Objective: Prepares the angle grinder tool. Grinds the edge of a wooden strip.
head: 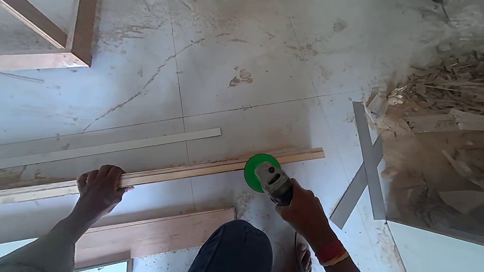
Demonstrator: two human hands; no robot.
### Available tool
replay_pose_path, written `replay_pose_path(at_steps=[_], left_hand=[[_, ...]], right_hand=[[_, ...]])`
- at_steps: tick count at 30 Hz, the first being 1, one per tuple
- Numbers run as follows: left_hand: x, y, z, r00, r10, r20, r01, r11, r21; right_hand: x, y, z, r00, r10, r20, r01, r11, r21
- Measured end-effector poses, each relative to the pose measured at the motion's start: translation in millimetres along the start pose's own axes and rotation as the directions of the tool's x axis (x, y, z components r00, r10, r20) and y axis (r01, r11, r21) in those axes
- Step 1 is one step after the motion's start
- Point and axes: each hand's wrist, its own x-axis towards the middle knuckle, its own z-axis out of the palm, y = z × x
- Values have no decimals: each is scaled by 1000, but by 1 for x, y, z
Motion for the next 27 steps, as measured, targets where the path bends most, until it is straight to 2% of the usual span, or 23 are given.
replay_pose_path(at_steps=[10, 16, 19, 23, 25, 27], left_hand=[[3, 1, -3, 1000, -1, -12, 1, 1000, 2], [6, 0, -5, 1000, 5, 0, -5, 1000, 17], [4, -17, -3, 1000, 24, -20, -24, 999, 41], [-3, -59, -5, 998, -55, 3, 54, 990, 129], [-7, -77, -16, 991, -127, 40, 118, 976, 182], [-8, -69, -40, 992, -114, 53, 109, 990, 87]], right_hand=[[8, 39, -8, 993, 34, -109, -25, 997, 78], [15, 97, -16, 964, 26, -266, 31, 978, 208], [5, 117, -22, 946, 74, -314, 19, 959, 284], [-16, 125, -30, 919, 139, -368, -10, 943, 333], [-24, 120, -27, 913, 106, -394, 12, 958, 287], [-26, 103, -19, 922, 33, -385, 64, 969, 237]])
